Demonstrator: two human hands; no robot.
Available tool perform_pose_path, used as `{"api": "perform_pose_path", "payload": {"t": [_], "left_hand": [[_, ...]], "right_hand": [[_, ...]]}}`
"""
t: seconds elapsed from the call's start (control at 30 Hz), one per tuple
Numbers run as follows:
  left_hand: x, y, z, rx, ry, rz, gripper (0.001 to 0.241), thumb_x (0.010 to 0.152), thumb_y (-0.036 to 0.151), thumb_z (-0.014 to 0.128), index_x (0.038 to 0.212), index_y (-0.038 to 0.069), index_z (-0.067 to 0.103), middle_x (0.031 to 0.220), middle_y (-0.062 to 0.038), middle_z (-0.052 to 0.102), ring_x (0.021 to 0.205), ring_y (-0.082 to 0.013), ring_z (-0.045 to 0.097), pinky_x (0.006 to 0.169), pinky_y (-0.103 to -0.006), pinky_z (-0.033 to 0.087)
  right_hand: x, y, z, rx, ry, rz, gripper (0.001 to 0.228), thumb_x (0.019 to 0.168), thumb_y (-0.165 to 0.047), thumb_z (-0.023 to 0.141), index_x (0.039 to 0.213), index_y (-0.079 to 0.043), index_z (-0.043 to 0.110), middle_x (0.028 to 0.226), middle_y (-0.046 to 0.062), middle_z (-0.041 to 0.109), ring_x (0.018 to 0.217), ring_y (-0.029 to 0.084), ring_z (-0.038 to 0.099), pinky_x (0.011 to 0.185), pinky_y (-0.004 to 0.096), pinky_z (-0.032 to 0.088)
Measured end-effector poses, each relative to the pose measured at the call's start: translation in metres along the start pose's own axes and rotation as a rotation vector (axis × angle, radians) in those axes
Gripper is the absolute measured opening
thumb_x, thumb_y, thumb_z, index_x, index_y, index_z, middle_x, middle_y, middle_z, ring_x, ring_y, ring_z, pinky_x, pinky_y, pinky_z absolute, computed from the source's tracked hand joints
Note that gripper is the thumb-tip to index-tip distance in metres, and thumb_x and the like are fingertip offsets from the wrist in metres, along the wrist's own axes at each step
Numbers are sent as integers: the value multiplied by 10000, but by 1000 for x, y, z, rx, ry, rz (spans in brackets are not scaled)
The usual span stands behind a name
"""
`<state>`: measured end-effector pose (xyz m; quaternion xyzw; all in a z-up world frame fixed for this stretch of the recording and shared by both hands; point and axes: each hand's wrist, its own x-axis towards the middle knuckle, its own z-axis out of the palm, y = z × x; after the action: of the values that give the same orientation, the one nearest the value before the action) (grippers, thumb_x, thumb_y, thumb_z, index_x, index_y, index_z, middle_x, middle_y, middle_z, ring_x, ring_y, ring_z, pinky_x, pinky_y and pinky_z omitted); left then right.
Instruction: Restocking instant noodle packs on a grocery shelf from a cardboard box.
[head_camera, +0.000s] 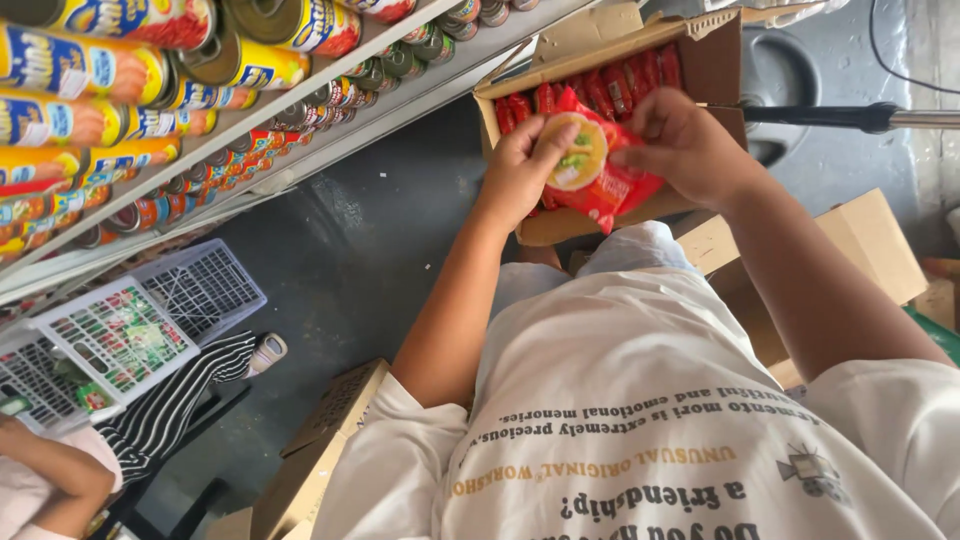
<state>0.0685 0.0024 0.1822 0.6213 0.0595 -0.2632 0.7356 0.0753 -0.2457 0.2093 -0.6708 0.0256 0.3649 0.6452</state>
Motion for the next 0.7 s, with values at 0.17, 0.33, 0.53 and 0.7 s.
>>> {"api": "perform_pose_path", "payload": {"t": [0.17, 0.33, 0.53, 0.7], "left_hand": [[-19, 43, 34, 99, 459, 249, 351, 1030, 370, 649, 964, 25, 667, 798, 28, 623, 749, -28, 509, 668, -237, 476], [-27, 41, 37, 199, 516, 261, 357, 1081, 351, 595, 951, 25, 658, 758, 16, 588, 726, -38, 482, 660, -243, 464], [-40, 55, 58, 160, 591, 390, 324, 1078, 321, 609, 959, 22, 650, 782, 25, 605, 739, -36, 487, 657, -256, 457], [-38, 54, 61, 151, 657, 349, 295, 1055, 320, 636, 996, 32, 667, 758, 18, 560, 704, -61, 463, 629, -259, 426]], "right_hand": [[-3, -33, 29, 632, 308, -147, 226, 1058, -180, 639, 1231, -48, 576, 1087, 67, 689, 1004, 136, 695, 908, 309, 611], [-2, -17, 35, 242, 489, -154, 251, 1112, -272, 614, 1161, -27, 640, 1009, 76, 715, 896, 108, 651, 810, 290, 578], [-16, -47, 29, -453, 657, -366, 272, 1133, -265, 640, 1085, 2, 662, 833, 153, 690, 713, 221, 647, 681, 358, 517], [-15, -58, 10, -744, 666, -395, 324, 1152, -303, 696, 1118, 14, 638, 905, 201, 678, 786, 364, 646, 701, 434, 513]]}}
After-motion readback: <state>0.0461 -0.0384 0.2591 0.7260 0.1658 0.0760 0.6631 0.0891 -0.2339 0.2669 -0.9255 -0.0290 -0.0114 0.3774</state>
